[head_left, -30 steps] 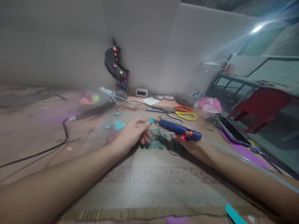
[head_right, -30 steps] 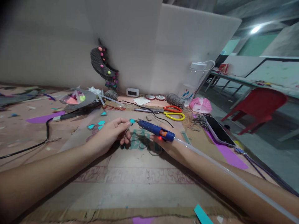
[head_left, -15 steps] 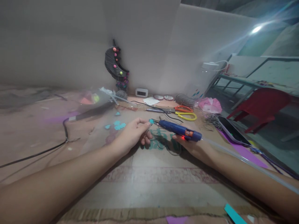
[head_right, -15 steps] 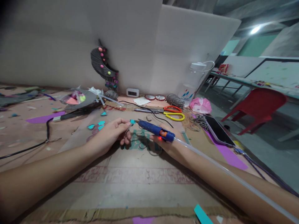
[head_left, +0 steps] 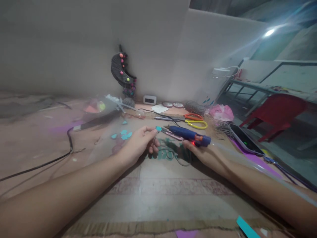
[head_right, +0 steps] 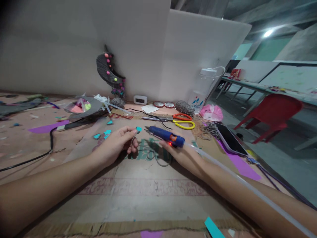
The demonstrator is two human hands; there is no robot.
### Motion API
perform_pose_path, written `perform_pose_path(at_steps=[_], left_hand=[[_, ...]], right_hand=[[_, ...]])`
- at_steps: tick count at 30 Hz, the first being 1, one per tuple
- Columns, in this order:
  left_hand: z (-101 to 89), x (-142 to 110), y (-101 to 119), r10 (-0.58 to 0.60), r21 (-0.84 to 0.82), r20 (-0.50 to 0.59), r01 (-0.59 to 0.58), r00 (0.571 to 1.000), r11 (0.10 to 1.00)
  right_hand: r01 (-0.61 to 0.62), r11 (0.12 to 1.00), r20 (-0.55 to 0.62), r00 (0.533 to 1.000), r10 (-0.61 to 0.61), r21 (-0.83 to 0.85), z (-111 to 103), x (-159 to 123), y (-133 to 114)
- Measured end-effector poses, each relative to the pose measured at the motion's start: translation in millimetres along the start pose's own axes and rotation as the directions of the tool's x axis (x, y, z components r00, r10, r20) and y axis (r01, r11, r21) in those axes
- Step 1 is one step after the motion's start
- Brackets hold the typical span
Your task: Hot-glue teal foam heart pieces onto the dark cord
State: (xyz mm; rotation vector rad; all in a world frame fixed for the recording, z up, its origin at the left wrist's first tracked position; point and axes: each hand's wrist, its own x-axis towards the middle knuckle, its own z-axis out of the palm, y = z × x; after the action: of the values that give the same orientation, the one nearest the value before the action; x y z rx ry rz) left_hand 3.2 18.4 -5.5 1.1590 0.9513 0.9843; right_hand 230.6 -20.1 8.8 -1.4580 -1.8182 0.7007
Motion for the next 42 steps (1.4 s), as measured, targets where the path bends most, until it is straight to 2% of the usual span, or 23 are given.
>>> perform_pose_path(at_steps=[3,8,12,14,16,19,23,27,31,35,39,42], left_hand=[[0.0,0.4,-1.6,0.024,0.0,0.006,-0.024,1.0,1.0],[-0.4,-0.7,-3.4,0.031,0.063,0.028,-0.033,0.999,0.998],[-0.7,-1.4,-4.2,0.038,0.072,0.001,-0.038,0.999,0.997],[-0.4,-0.7,-4.8,0.036,0.075,-0.005,-0.036,0.999,0.997],[-0.2,0.4,-5.6,0.042,0.081,-0.003,-0.041,0.999,0.996],[-0.6,1.6,-6.8,0.045,0.079,-0.001,-0.045,0.999,0.996],[-1.9,2.3,-8.2,0.042,0.086,0.0,-0.042,0.999,0.995],[-2.1,2.8,-8.9,0.043,0.095,0.012,-0.044,0.999,0.994],[-1.8,2.7,-8.8,0.03,0.096,0.012,-0.031,0.999,0.995],[-1.2,2.1,-7.4,0.023,0.084,0.0,-0.023,1.0,0.996],[0.4,-0.7,-3.3,0.046,0.083,-0.031,-0.043,0.998,0.996],[2.1,-2.8,0.1,0.058,0.106,-0.056,-0.051,0.997,0.993]], right_hand=[[-0.011,0.997,-0.136,0.991,0.001,-0.077,-12.3,3.5,-8.7],[0.037,0.994,-0.208,0.976,-0.057,-0.102,-37.0,16.3,-20.5],[-0.067,0.973,-0.226,0.974,0.016,-0.22,-46.1,43.6,-29.7],[-0.029,0.97,-0.173,0.985,-0.013,-0.239,-46.2,65.9,-29.9],[0.029,0.969,-0.101,0.993,-0.056,-0.245,-43.7,92.7,-25.5],[0.039,0.961,-0.048,0.997,-0.054,-0.274,-36.3,136.5,-11.7],[0.004,0.959,-0.084,0.996,-0.029,-0.283,-22.6,186.2,14.6],[-0.066,0.951,-0.087,0.995,0.041,-0.303,-12.2,211.6,41.9],[-0.087,0.934,-0.051,0.996,0.074,-0.347,-11.8,217.0,56.2],[-0.072,0.904,-0.034,0.997,0.064,-0.422,-16.0,210.6,53.7],[-0.049,0.856,-0.037,0.999,0.035,-0.515,-24.2,187.7,43.1],[-0.02,0.819,-0.08,0.996,-0.031,-0.574,-31.4,157.4,27.8]])
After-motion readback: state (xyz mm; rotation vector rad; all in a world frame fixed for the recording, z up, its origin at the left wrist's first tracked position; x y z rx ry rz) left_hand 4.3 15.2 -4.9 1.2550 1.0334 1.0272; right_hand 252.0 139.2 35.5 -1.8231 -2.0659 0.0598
